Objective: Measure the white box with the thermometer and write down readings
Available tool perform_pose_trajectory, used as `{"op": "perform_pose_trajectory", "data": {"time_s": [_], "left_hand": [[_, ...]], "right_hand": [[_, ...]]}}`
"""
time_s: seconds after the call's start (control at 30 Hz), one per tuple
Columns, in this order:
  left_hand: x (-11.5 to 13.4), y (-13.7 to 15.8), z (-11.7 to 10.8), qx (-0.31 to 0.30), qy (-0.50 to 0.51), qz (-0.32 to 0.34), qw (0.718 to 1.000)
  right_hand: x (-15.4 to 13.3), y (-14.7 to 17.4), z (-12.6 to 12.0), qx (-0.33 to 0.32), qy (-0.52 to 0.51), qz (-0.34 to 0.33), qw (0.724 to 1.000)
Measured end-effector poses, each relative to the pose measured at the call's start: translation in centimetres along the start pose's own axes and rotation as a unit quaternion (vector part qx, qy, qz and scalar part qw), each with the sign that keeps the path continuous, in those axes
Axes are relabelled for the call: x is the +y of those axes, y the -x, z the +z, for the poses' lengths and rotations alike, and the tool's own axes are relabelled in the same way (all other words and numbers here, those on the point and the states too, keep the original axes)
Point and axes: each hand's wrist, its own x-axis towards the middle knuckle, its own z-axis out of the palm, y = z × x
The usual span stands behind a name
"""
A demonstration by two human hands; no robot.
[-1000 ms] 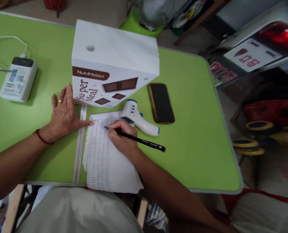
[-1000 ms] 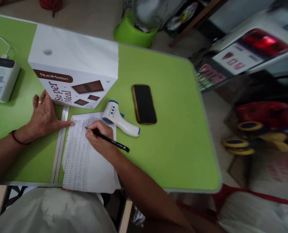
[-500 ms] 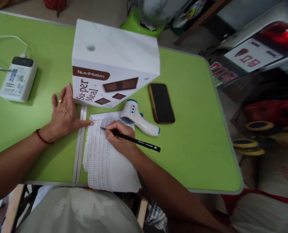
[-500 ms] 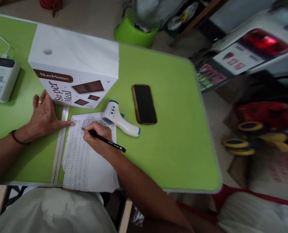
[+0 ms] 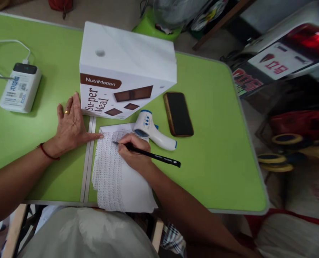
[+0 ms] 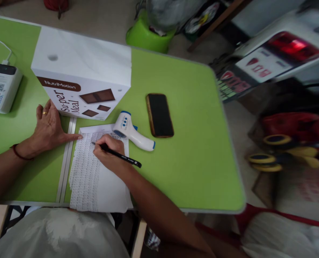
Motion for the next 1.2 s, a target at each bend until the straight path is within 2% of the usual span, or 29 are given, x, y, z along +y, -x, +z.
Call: {"op": "perform_pose_trajectory", "data": {"time_s": [0.3, 0.4, 0.57, 0.77, 0.93, 1.2], "left_hand": [[-0.3, 0.1, 0.1, 0.010, 0.011, 0.008, 1.000], [-0.4, 0.1, 0.2, 0.013, 0.014, 0.007, 1.000], [-0.4, 0.1, 0.3, 0.009, -0.002, 0.009, 1.000], [-0.5, 0.1, 0.3, 0.009, -0.009, 0.013, 1.000], [-0.7, 0.1, 0.4, 0.013, -0.001, 0.017, 1.000], [-1.0, 0.1, 0.5, 0.024, 0.005, 0.030, 0.999]], "right_hand": [[0.2, 0.1, 0.0, 0.015, 0.011, -0.030, 0.999], [0.2, 0.1, -0.1, 0.007, 0.010, -0.029, 0.999], [-0.1, 0.0, 0.0, 0.036, 0.012, -0.020, 0.999], [0.0, 0.1, -0.2, 0.020, 0.010, -0.007, 1.000], [0.0, 0.0, -0.1, 0.010, -0.014, -0.022, 1.000], [-0.3, 0.0, -0.2, -0.027, -0.008, 0.008, 1.000]]}}
